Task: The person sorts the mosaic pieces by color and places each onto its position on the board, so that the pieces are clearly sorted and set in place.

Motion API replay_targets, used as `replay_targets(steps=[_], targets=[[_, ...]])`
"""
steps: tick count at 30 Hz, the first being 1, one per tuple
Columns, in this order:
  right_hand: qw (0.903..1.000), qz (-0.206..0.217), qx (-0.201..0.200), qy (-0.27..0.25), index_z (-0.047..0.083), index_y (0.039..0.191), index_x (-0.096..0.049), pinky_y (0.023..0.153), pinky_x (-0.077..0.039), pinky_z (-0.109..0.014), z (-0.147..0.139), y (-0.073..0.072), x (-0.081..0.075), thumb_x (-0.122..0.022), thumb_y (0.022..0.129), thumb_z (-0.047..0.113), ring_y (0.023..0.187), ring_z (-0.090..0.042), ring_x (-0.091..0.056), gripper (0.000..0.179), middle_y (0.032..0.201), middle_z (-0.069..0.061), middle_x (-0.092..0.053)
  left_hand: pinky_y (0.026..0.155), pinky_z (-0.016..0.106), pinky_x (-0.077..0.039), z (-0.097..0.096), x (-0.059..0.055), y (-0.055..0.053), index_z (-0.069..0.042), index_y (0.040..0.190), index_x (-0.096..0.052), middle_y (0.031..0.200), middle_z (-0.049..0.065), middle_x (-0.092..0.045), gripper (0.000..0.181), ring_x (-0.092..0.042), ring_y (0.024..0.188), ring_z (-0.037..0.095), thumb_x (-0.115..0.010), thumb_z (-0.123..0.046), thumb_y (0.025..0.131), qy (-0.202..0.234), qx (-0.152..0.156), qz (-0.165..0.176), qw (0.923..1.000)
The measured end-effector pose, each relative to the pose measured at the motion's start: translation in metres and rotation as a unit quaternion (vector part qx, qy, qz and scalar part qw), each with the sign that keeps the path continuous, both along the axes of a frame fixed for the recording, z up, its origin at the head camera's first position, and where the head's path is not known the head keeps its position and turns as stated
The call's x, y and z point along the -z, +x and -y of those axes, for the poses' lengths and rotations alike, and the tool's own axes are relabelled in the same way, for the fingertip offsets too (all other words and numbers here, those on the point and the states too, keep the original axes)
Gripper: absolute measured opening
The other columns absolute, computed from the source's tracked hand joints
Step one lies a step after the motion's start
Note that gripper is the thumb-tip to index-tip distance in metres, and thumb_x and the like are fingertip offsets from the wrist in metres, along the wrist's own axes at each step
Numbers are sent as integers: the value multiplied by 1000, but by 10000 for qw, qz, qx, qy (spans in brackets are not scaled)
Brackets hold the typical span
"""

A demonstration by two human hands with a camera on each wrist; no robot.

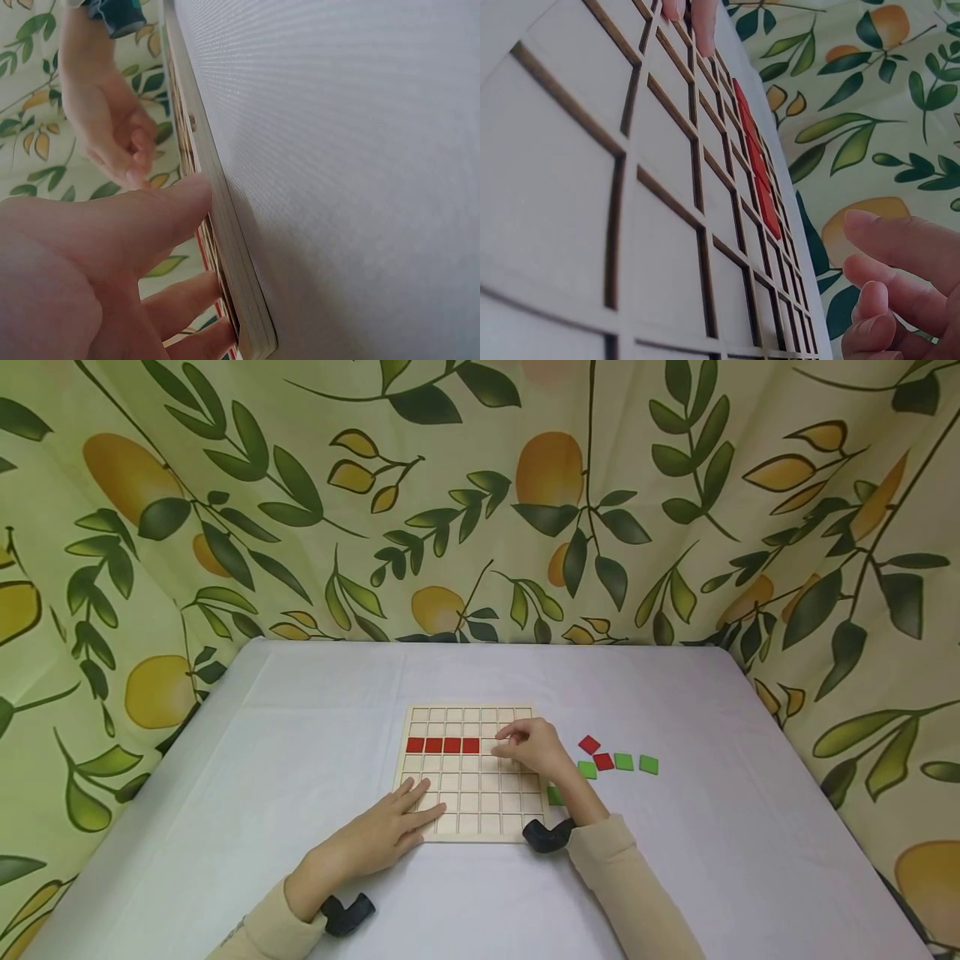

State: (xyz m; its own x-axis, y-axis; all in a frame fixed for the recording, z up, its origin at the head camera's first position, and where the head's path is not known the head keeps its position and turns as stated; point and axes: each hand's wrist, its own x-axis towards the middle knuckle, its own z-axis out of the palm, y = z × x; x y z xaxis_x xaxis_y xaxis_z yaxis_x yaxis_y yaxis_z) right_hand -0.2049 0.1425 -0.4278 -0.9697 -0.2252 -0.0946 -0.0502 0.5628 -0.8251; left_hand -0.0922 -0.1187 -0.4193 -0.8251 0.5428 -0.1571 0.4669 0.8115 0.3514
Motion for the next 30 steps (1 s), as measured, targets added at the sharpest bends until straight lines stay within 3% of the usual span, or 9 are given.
replay_targets(steps=[30], targets=[[9997,-65,176,140,-1,103,-71,56,-41,-20,-39,3,-4,-75,82,19,68,-12,-47,30,72,1,-54,117,53,-34,0,0,1,-21,141,-51,156,18,-35,43,-30,146,42,-53,-22,98,8,19,-82,10000]])
